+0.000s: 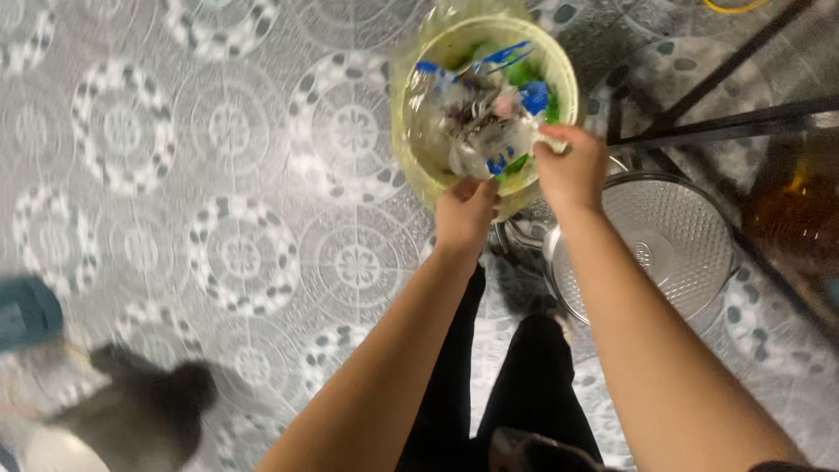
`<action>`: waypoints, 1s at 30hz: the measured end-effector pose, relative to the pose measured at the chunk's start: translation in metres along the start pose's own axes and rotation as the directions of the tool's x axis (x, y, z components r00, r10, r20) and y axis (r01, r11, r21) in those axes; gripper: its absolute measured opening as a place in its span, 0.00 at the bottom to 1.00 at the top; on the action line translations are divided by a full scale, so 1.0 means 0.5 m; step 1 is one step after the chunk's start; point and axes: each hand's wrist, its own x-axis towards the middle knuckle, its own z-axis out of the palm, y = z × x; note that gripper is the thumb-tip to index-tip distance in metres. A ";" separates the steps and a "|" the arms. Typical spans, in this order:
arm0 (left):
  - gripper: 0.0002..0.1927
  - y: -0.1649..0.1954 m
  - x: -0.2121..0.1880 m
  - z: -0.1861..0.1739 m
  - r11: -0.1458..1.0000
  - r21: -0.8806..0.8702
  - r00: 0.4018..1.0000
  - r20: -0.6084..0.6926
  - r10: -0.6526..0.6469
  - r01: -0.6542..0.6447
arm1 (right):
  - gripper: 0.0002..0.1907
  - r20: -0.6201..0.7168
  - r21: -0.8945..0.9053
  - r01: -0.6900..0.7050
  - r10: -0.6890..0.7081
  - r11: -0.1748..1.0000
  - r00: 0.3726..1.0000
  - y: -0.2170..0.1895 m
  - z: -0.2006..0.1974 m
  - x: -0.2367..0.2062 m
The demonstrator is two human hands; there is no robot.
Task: The person assembles a dish in a small pot on a gas stove. They add kimchi, sauce, sliced meat, meatballs, corn, enoki mushrooms, and shredded purple cabbage to the pot using tongs and their hands.
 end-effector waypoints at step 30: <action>0.10 -0.145 -0.812 -0.035 0.705 0.321 0.286 0.942 -0.173 -0.632 | 0.11 -0.678 0.734 0.060 0.725 0.676 0.121 -0.017 -0.297 -1.292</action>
